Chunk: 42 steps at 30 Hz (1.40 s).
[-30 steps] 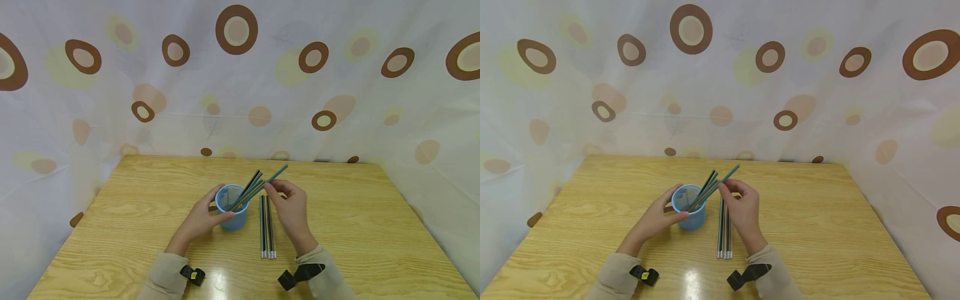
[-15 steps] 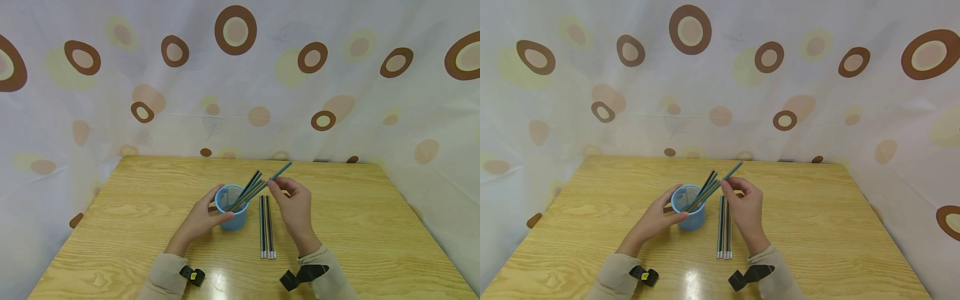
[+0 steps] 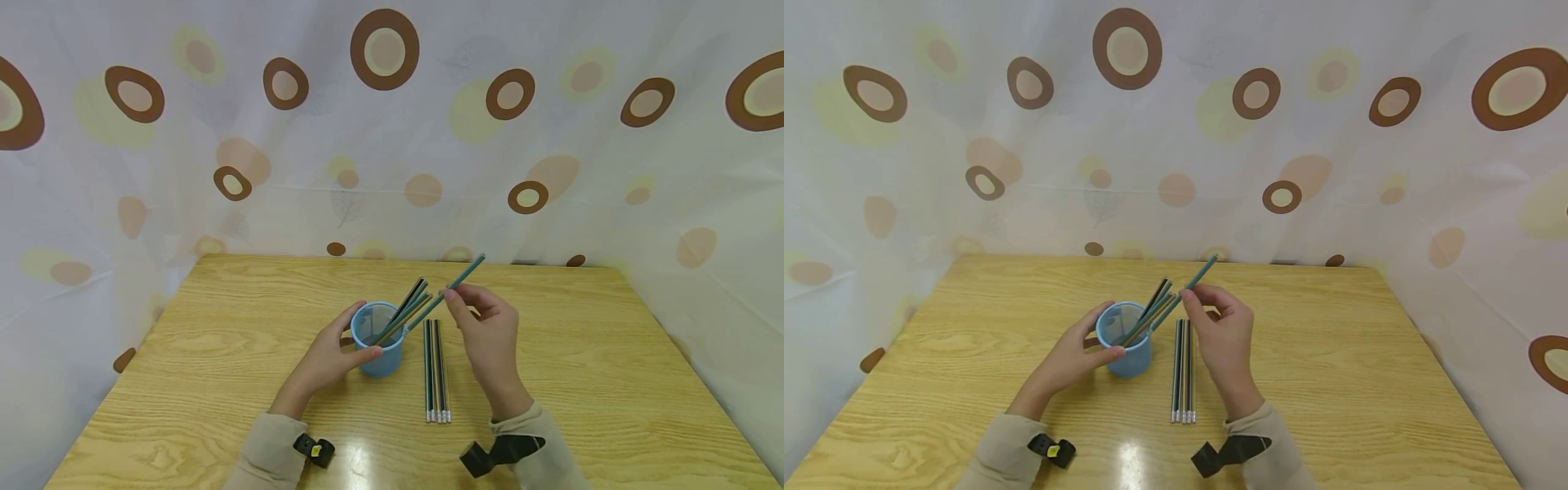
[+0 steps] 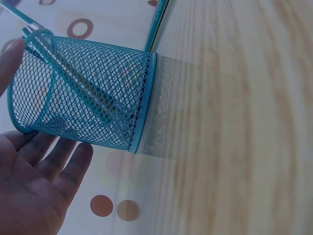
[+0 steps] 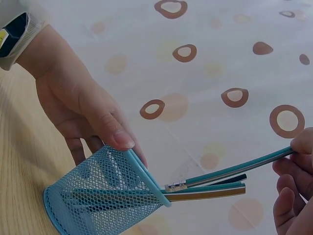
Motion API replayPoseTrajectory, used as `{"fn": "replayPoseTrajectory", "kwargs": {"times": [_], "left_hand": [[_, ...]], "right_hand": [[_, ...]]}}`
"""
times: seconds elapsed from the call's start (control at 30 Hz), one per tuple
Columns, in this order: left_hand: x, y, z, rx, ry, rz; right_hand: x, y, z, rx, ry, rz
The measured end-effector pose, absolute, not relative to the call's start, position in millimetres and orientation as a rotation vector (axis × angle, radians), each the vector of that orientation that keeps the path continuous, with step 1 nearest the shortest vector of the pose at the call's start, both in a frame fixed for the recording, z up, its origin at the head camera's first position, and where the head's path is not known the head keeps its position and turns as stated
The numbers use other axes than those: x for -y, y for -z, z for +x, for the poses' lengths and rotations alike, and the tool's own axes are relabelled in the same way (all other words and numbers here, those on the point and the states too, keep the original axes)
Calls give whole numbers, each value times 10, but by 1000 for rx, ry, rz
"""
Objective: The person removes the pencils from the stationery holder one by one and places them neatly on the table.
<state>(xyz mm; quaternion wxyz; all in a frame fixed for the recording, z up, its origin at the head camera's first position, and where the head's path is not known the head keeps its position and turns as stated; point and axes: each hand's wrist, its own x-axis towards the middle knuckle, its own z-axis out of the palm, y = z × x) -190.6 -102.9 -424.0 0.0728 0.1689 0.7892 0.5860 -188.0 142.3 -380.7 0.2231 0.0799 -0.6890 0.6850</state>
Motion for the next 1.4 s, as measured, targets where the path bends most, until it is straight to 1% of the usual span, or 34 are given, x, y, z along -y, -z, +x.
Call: {"fn": "replayPoseTrajectory", "kwargs": {"times": [0.37,0.73,1.13,1.23,1.4], "left_hand": [[1033,4214,-1894,-2365,-1756,520],[1031,4226,-1901,-2375,-1751,508],[1028,4213,-1891,-2386,-1742,499],[1026,4264,-1922,-2386,-1739,485],[1043,4464,-2020,-2403,-1741,485]], "right_hand": [[-1485,3758,-1854,1858,-1884,273],[-1556,3774,-1819,1916,-1868,215],[-1623,3889,-1819,2012,-1809,172],[-1644,3925,-1825,2050,-1793,156],[-1671,3975,-1839,2100,-1786,127]]}}
